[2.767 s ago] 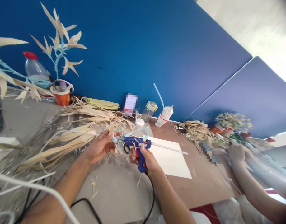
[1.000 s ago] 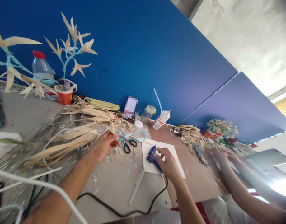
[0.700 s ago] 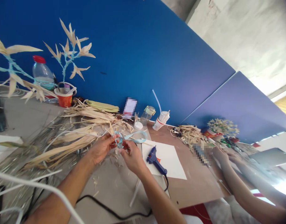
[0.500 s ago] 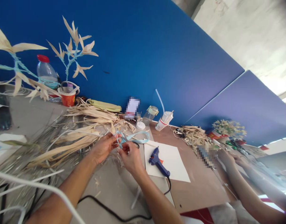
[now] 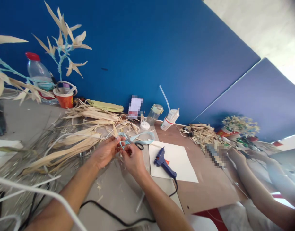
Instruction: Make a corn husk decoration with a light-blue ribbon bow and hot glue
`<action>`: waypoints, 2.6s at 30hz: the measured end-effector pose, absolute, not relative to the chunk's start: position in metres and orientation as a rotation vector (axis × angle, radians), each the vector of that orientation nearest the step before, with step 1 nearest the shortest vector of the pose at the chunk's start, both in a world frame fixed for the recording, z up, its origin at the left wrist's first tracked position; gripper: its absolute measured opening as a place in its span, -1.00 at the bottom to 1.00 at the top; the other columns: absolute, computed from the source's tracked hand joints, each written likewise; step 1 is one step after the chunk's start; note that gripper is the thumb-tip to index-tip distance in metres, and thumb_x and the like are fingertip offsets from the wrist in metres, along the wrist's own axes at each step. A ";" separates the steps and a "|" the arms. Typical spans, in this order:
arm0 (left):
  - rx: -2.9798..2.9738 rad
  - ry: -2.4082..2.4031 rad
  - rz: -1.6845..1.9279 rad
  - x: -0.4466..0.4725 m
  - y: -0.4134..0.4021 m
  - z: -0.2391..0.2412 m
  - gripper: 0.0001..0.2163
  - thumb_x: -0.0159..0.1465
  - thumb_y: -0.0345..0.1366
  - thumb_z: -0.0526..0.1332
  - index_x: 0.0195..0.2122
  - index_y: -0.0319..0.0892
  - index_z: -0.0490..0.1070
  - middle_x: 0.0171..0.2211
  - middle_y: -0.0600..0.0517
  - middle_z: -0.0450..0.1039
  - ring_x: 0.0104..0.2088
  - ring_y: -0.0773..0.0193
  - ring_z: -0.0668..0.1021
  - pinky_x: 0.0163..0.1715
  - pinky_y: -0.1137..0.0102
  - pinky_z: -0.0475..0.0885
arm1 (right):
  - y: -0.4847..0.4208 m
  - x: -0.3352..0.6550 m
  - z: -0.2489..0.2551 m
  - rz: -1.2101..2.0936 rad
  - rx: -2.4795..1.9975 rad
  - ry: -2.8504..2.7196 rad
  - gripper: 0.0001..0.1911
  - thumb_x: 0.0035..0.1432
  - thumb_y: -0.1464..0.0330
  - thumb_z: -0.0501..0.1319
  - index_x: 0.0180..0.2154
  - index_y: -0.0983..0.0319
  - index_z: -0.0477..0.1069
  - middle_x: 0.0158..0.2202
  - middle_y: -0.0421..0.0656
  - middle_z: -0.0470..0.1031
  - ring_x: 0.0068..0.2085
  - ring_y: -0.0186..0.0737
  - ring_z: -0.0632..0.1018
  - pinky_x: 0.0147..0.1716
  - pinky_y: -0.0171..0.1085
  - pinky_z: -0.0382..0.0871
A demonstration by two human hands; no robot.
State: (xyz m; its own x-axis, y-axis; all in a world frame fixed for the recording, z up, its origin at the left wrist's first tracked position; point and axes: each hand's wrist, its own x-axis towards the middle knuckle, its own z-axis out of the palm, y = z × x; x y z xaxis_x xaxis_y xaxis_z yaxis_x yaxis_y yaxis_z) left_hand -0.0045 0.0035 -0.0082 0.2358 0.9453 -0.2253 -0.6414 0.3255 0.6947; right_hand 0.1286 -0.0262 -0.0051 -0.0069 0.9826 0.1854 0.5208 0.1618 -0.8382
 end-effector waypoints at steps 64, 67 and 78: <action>0.656 0.737 1.184 -0.004 0.003 -0.009 -0.83 -0.08 -0.31 0.48 -0.49 -0.24 0.56 -0.40 -0.03 0.55 -0.36 0.28 0.54 -0.30 0.39 0.44 | -0.018 0.152 0.000 1.366 -1.104 -1.282 -0.22 0.24 -0.14 -0.19 -0.17 0.26 0.58 -0.19 0.03 0.59 -0.23 -0.10 0.55 -0.25 -0.18 0.43; 0.679 0.750 1.200 -0.004 0.004 -0.009 -0.82 -0.07 -0.28 0.48 -0.49 -0.23 0.56 -0.41 -0.02 0.56 -0.36 0.27 0.53 -0.31 0.39 0.42 | -0.022 0.153 -0.003 1.263 -1.122 -1.435 -0.21 0.26 -0.14 -0.26 -0.03 0.22 0.52 -0.01 0.00 0.51 -0.09 -0.11 0.52 -0.13 -0.17 0.40; 0.606 0.890 1.388 0.000 0.010 -0.018 -0.77 -0.11 -0.30 0.47 -0.57 -0.20 0.41 -0.59 0.14 0.40 -0.52 0.39 0.42 -0.43 0.45 0.31 | -0.052 0.138 0.003 0.035 -1.438 -2.379 -0.30 0.13 0.22 0.25 0.27 0.21 0.15 0.36 0.11 -0.03 0.33 0.23 0.03 0.22 0.17 -0.08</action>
